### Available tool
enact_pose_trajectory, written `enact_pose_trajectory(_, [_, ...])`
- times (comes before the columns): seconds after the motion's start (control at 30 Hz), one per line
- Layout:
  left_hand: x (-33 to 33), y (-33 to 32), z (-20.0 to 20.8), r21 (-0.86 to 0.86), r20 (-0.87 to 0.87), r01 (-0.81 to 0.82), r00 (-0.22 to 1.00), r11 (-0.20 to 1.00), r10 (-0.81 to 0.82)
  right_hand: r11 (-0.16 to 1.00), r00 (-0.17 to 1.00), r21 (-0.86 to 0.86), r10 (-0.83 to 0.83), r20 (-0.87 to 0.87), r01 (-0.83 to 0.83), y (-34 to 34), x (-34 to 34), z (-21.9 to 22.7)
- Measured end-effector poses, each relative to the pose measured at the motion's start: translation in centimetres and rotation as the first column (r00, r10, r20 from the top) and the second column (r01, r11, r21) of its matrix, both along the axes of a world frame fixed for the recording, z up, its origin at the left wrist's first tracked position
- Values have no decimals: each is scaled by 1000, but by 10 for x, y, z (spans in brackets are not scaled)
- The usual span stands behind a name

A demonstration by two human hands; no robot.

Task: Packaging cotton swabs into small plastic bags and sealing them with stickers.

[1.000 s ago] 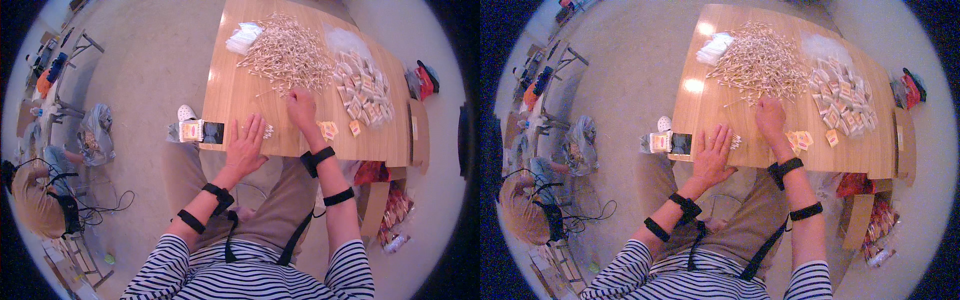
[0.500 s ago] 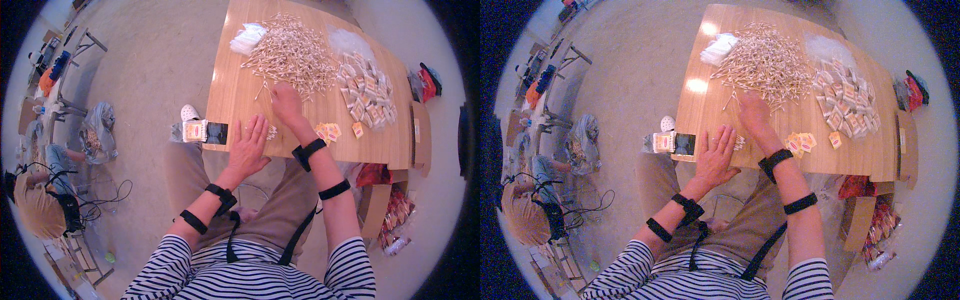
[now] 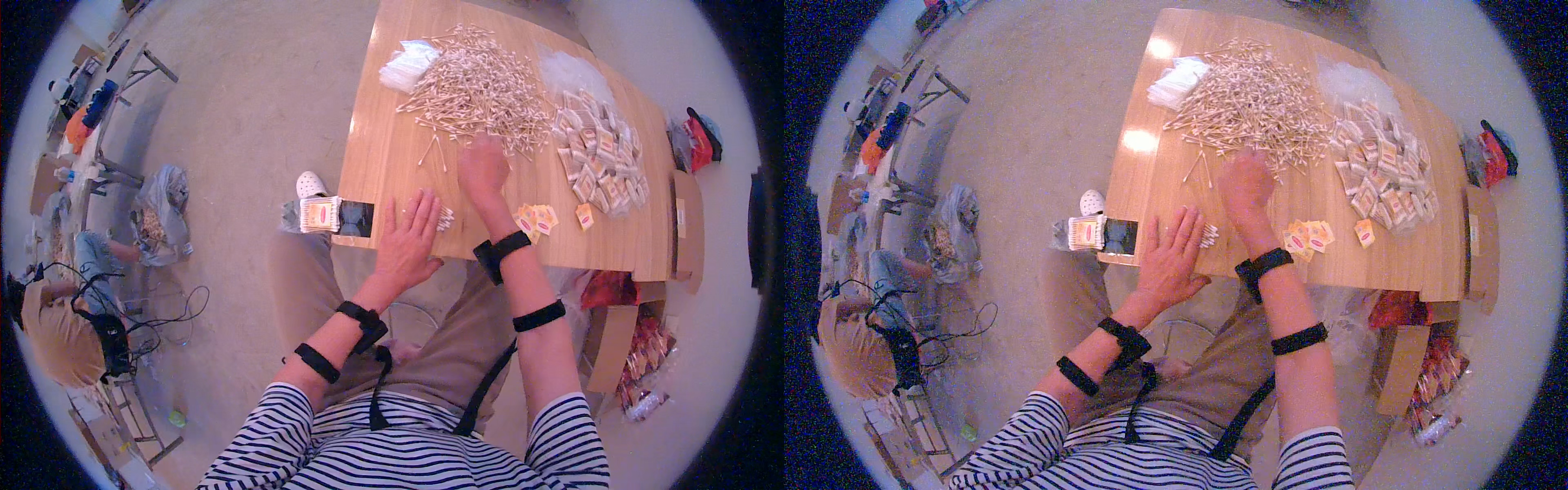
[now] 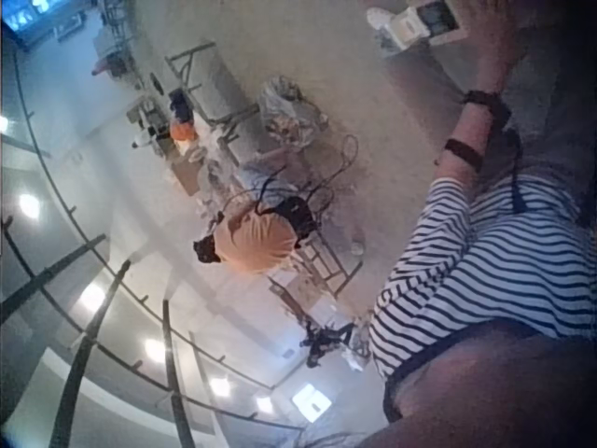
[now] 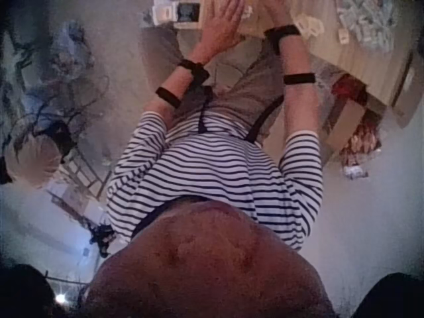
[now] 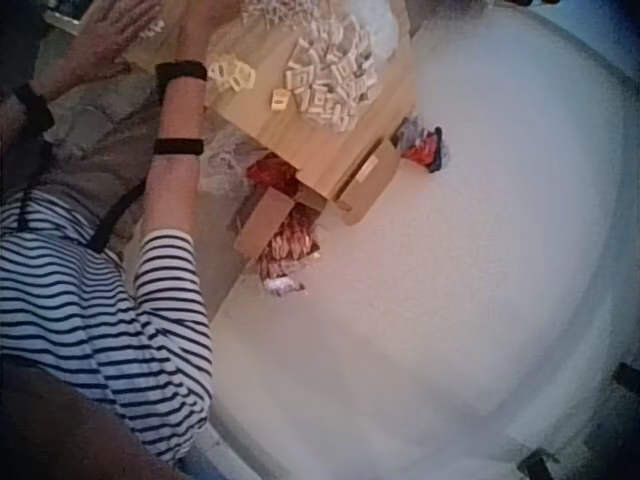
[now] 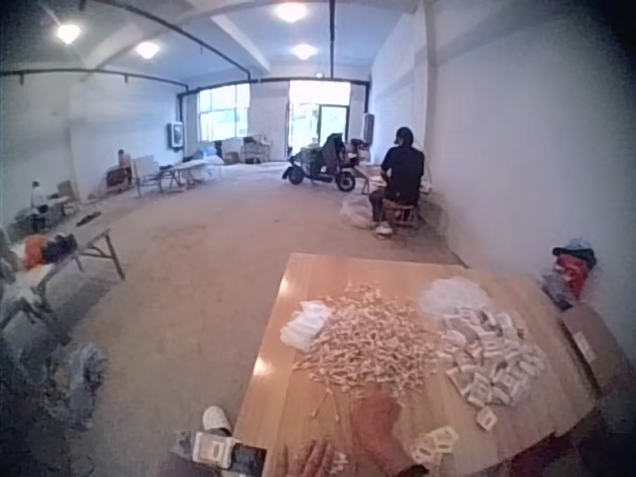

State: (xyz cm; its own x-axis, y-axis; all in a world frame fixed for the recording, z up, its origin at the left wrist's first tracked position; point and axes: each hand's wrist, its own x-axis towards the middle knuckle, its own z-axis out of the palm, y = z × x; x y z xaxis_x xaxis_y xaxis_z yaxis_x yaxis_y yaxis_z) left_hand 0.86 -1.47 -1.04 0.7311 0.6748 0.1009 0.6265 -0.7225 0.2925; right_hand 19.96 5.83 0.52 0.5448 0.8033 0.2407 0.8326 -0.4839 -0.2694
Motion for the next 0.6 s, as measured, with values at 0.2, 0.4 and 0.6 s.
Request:
enact_pose_trajectory(0.2, [-3, 0, -2, 12, 40, -2, 999, 1000, 1, 991, 986, -90, 88, -141, -101, 11, -46, 14])
enact_pose_trajectory(0.4, [2, -1, 2, -1, 41, 13, 999, 1000, -13, 984, 975, -61, 155, -159, -166, 12, -27, -11])
enact_pose_trajectory(0.6, [-1, 0, -2, 13, 22, -6, 1000, 1000, 6, 938, 898, 1, 333, -288, -347, -29, -12, -17])
